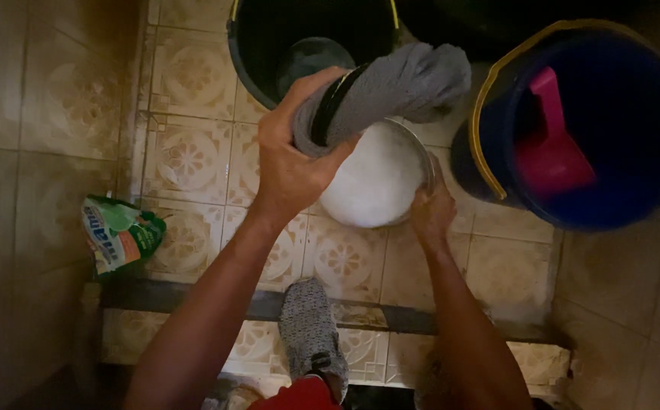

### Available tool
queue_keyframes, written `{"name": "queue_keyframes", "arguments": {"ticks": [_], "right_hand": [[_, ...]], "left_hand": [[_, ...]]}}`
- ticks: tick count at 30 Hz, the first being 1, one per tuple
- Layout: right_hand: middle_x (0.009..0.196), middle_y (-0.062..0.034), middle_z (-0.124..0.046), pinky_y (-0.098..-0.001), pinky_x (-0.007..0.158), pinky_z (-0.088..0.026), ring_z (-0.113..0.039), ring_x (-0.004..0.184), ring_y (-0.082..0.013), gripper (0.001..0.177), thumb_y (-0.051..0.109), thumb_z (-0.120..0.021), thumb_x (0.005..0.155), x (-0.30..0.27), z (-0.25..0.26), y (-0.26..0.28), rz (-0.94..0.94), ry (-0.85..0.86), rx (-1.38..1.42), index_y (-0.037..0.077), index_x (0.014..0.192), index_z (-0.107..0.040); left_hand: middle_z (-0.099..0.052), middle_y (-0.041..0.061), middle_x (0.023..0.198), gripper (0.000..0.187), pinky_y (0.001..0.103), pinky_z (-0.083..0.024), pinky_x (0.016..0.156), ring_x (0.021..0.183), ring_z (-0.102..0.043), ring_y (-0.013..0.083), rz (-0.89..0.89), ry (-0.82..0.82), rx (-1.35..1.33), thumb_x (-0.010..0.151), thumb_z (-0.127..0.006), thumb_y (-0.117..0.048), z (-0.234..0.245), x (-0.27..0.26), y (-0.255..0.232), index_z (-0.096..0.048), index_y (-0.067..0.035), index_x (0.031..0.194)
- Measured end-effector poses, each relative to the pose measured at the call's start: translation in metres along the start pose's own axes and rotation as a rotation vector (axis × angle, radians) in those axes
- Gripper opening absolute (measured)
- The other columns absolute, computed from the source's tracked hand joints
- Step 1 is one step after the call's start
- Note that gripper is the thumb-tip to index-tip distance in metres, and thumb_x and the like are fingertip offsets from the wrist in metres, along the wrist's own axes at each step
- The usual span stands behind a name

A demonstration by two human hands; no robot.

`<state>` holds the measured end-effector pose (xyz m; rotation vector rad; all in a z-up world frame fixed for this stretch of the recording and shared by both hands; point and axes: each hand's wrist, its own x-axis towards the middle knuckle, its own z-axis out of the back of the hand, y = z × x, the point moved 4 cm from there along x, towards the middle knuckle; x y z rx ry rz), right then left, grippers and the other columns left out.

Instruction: Hand washing a grey and yellow cloth in a bowl of soapy water.

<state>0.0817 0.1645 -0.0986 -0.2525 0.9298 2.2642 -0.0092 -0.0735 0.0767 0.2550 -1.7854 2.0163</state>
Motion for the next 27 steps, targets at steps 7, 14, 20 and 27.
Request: {"name": "queue_keyframes", "arguments": {"ticks": [7, 14, 20, 27], "right_hand": [[0.128, -0.0259, -0.066, -0.0407, 0.082, -0.054, -0.068, 0.091, -0.0300, 0.081, -0.009, -0.059, 0.089, 0.000, 0.017, -0.004, 0.316, -0.134, 0.035, 0.020, 0.162, -0.038], [0.155, -0.0221, -0.054, -0.0424, 0.103, -0.048, -0.060, 0.127, -0.0393, 0.087, -0.020, -0.058, 0.083, -0.016, 0.041, 0.011, 0.700, -0.284, 0.000, 0.012, 0.161, -0.038], [0.154, -0.0180, -0.057, -0.0398, 0.116, -0.048, -0.059, 0.139, -0.0369, 0.073, -0.021, -0.057, 0.090, -0.031, 0.059, 0.037, 0.953, -0.419, 0.014, 0.006, 0.157, -0.046], [0.154, -0.0191, -0.057, -0.0409, 0.125, -0.045, -0.056, 0.145, -0.0325, 0.054, -0.016, -0.060, 0.105, -0.028, 0.079, 0.057, 0.980, -0.511, 0.105, 0.000, 0.155, -0.047]], "left_hand": [[-0.070, 0.012, 0.130, 0.053, 0.031, -0.056, 0.108, 0.121, -0.069, 0.0183, -0.017, -0.016, -0.016, 0.093, -0.084, 0.006, 0.003, -0.004, -0.003, -0.057, -0.001, 0.138], [-0.070, 0.011, 0.130, 0.051, 0.032, -0.057, 0.110, 0.123, -0.070, 0.0182, -0.022, -0.027, -0.077, 0.098, -0.085, 0.001, 0.002, -0.002, -0.007, -0.057, -0.003, 0.141], [-0.068, 0.009, 0.132, 0.049, 0.031, -0.056, 0.111, 0.125, -0.068, 0.0179, -0.073, -0.109, -0.090, 0.102, -0.087, -0.003, 0.011, 0.003, -0.019, -0.056, -0.005, 0.141], [-0.071, 0.008, 0.128, 0.046, 0.032, -0.056, 0.106, 0.120, -0.071, 0.0165, -0.110, -0.141, -0.110, 0.105, -0.084, -0.007, 0.012, 0.012, -0.023, -0.056, -0.009, 0.142]]}}
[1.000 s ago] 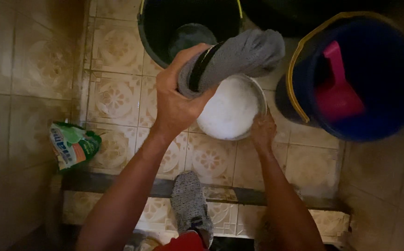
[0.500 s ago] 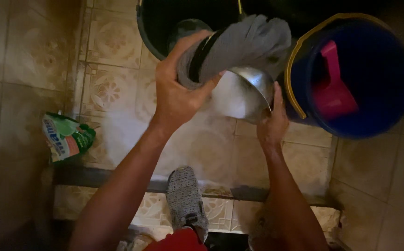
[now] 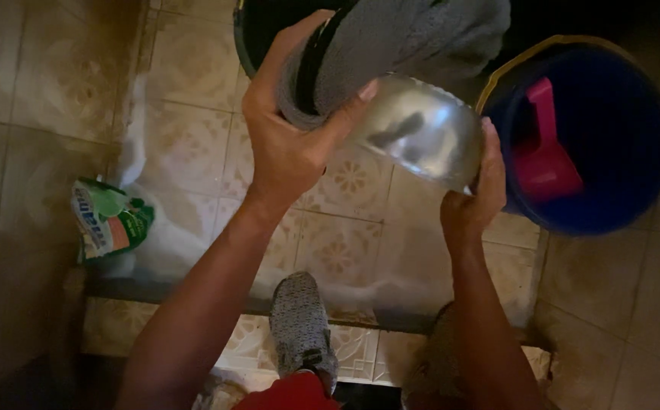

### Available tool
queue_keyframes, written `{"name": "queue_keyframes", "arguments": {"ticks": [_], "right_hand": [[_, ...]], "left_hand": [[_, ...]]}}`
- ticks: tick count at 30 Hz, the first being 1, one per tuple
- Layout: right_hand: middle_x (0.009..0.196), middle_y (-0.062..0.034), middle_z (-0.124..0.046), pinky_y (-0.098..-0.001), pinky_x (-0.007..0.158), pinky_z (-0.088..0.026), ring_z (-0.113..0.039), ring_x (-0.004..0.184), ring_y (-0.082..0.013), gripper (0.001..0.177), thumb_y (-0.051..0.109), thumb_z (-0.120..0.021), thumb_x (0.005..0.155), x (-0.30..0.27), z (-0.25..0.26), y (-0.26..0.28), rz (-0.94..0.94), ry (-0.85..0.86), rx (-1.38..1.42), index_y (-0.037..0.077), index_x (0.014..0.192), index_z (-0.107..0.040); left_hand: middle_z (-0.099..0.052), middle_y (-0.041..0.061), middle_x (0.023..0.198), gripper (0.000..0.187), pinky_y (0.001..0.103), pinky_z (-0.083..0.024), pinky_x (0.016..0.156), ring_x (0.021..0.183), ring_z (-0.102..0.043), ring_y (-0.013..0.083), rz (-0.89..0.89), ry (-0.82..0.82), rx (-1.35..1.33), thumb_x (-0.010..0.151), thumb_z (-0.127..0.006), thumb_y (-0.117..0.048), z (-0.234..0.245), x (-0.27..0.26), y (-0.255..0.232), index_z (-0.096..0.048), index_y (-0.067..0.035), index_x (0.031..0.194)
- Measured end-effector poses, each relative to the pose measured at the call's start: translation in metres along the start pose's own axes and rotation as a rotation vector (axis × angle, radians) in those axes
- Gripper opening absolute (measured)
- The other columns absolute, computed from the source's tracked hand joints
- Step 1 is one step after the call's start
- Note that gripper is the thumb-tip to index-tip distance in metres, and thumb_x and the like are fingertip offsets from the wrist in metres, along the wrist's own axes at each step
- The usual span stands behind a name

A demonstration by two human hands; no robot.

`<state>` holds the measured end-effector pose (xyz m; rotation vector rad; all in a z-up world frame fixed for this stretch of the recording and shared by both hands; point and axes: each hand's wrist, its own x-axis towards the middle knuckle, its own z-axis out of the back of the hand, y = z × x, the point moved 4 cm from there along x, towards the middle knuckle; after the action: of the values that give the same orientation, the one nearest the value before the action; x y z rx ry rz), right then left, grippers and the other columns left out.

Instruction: Hand washing a grey and yellow cloth in a bowl of soapy water.

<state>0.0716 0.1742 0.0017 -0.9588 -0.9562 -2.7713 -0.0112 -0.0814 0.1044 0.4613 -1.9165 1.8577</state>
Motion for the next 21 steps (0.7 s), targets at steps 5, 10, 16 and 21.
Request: {"name": "queue_keyframes", "arguments": {"ticks": [5, 10, 16, 21], "right_hand": [[0.133, -0.0189, -0.063, -0.0393, 0.112, -0.045, -0.060, 0.126, -0.0325, 0.042, -0.005, -0.054, 0.098, -0.034, -0.013, -0.051, -0.252, 0.200, 0.193, -0.007, 0.140, -0.058], [0.098, -0.0207, -0.068, -0.0443, 0.085, -0.052, -0.063, 0.092, -0.0323, 0.031, 0.014, -0.066, 0.092, -0.114, -0.056, -0.113, -0.961, 0.599, 0.097, -0.010, 0.111, -0.067], [0.128, -0.0137, -0.071, -0.0377, 0.096, -0.049, -0.066, 0.112, -0.0266, 0.046, 0.009, -0.060, 0.091, -0.137, -0.073, -0.102, -1.112, 0.591, 0.244, 0.005, 0.136, -0.064], [0.135, -0.0170, -0.064, -0.0413, 0.101, -0.047, -0.062, 0.119, -0.0297, 0.052, 0.012, -0.065, 0.092, -0.143, -0.080, -0.110, -1.043, 0.570, 0.265, 0.003, 0.142, -0.054]], "left_hand": [[-0.072, 0.010, 0.121, 0.047, 0.034, -0.058, 0.097, 0.109, -0.070, 0.0181, 0.104, -0.042, 0.002, 0.101, -0.083, -0.009, 0.002, 0.006, -0.007, -0.056, -0.007, 0.140], [-0.074, 0.012, 0.115, 0.051, 0.036, -0.058, 0.083, 0.093, -0.071, 0.0211, 0.182, -0.034, -0.005, 0.100, -0.083, -0.010, -0.001, 0.000, 0.011, -0.056, -0.005, 0.142], [-0.073, 0.005, 0.109, 0.066, 0.027, -0.054, 0.063, 0.072, -0.062, 0.0075, 0.398, 0.129, -0.127, 0.095, -0.085, -0.024, -0.030, -0.030, 0.037, -0.052, -0.002, 0.147], [-0.072, 0.008, 0.093, 0.072, 0.028, -0.051, 0.058, 0.065, -0.059, 0.0101, 0.837, 0.208, -0.061, 0.089, -0.079, -0.037, -0.052, -0.093, 0.099, -0.057, -0.004, 0.149]]}}
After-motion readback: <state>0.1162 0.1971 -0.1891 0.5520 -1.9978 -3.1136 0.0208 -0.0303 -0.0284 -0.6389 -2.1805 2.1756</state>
